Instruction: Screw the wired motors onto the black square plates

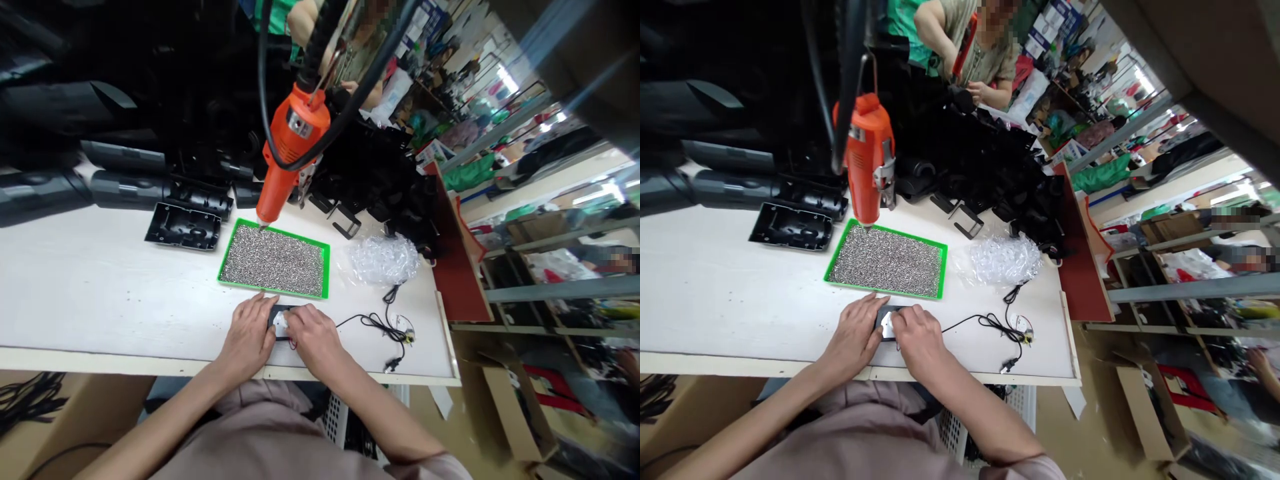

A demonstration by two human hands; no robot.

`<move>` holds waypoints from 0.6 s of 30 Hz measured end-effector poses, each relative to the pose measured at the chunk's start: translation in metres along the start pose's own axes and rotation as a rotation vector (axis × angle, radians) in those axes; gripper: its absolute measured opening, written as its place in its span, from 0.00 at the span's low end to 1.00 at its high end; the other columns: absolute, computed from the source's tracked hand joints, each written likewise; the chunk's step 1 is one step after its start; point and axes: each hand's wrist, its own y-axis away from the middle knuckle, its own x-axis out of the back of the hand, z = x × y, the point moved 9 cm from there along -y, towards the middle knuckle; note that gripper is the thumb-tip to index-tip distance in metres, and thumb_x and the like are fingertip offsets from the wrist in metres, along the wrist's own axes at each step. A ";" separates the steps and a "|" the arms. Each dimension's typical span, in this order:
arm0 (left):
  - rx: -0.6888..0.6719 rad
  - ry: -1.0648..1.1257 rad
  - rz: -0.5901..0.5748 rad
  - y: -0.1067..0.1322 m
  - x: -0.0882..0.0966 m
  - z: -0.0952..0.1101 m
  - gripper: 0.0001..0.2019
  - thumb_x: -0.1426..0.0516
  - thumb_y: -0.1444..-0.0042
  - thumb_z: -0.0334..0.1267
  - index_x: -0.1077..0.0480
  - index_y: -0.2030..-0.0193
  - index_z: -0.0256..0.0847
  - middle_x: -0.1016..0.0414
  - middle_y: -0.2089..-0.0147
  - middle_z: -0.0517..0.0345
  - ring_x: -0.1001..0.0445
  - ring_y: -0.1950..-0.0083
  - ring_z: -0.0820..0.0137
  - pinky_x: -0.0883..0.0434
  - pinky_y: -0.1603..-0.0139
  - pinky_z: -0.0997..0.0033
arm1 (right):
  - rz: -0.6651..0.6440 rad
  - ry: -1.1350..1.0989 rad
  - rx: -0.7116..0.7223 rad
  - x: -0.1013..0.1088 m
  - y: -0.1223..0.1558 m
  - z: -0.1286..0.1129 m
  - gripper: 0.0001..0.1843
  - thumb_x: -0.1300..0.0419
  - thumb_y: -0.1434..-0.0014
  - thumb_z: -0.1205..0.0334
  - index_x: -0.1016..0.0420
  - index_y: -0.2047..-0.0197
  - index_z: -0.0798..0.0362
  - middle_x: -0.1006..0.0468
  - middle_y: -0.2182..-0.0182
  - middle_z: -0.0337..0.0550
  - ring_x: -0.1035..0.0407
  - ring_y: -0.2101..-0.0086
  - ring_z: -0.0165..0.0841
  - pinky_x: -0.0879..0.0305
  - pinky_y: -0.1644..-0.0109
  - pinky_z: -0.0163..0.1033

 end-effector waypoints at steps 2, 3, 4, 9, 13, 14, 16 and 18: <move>0.005 0.000 -0.017 0.000 -0.001 -0.001 0.27 0.53 0.41 0.33 0.44 0.34 0.36 0.31 0.41 0.41 0.39 0.34 0.52 0.40 0.38 0.45 | 0.009 -0.029 0.014 -0.001 -0.001 0.002 0.12 0.39 0.39 0.66 0.26 0.51 0.53 0.21 0.62 0.45 0.30 0.61 0.36 0.32 0.59 0.40; 0.003 0.001 -0.026 0.000 -0.002 -0.001 0.27 0.53 0.41 0.33 0.45 0.33 0.36 0.31 0.40 0.41 0.40 0.34 0.52 0.41 0.37 0.44 | 0.011 -0.048 0.024 -0.001 -0.002 0.005 0.13 0.38 0.39 0.66 0.25 0.51 0.53 0.21 0.62 0.44 0.30 0.61 0.36 0.32 0.59 0.39; 0.000 0.002 -0.036 0.000 -0.003 -0.001 0.28 0.53 0.41 0.33 0.46 0.32 0.36 0.31 0.40 0.41 0.40 0.34 0.52 0.41 0.37 0.44 | 0.013 -0.066 0.037 0.000 -0.003 0.007 0.12 0.37 0.40 0.65 0.25 0.52 0.53 0.21 0.62 0.43 0.29 0.61 0.35 0.32 0.58 0.39; -0.023 -0.009 -0.054 0.000 -0.007 -0.003 0.28 0.55 0.38 0.33 0.50 0.31 0.36 0.33 0.38 0.41 0.42 0.32 0.53 0.42 0.37 0.45 | -0.023 -0.108 0.140 0.001 -0.011 0.007 0.10 0.36 0.41 0.63 0.23 0.55 0.51 0.19 0.63 0.42 0.29 0.62 0.34 0.32 0.56 0.38; -0.050 -0.015 -0.018 0.002 -0.006 0.000 0.27 0.55 0.37 0.34 0.49 0.32 0.34 0.32 0.39 0.41 0.41 0.33 0.53 0.41 0.38 0.47 | -0.036 -0.104 0.089 0.000 -0.011 0.005 0.09 0.35 0.42 0.66 0.22 0.56 0.52 0.19 0.63 0.43 0.28 0.61 0.36 0.30 0.57 0.39; -0.054 -0.016 -0.001 0.004 -0.002 -0.001 0.26 0.55 0.37 0.35 0.47 0.32 0.35 0.31 0.40 0.42 0.40 0.34 0.54 0.40 0.38 0.48 | -0.041 -0.100 0.086 0.003 -0.009 0.005 0.10 0.36 0.42 0.67 0.23 0.55 0.52 0.18 0.61 0.44 0.27 0.60 0.37 0.29 0.56 0.40; -0.047 -0.017 0.046 0.008 0.012 -0.004 0.23 0.54 0.36 0.39 0.43 0.35 0.37 0.30 0.42 0.43 0.36 0.37 0.55 0.38 0.40 0.51 | -0.051 -0.112 0.114 0.018 -0.003 0.009 0.15 0.37 0.42 0.69 0.24 0.50 0.53 0.20 0.54 0.47 0.28 0.54 0.39 0.28 0.50 0.45; -0.003 -0.048 0.133 0.007 0.036 -0.012 0.19 0.52 0.36 0.43 0.36 0.41 0.40 0.26 0.47 0.46 0.31 0.44 0.56 0.33 0.45 0.55 | -0.021 -0.197 0.114 0.045 -0.001 0.022 0.21 0.42 0.38 0.68 0.30 0.42 0.51 0.24 0.46 0.48 0.30 0.47 0.40 0.30 0.44 0.50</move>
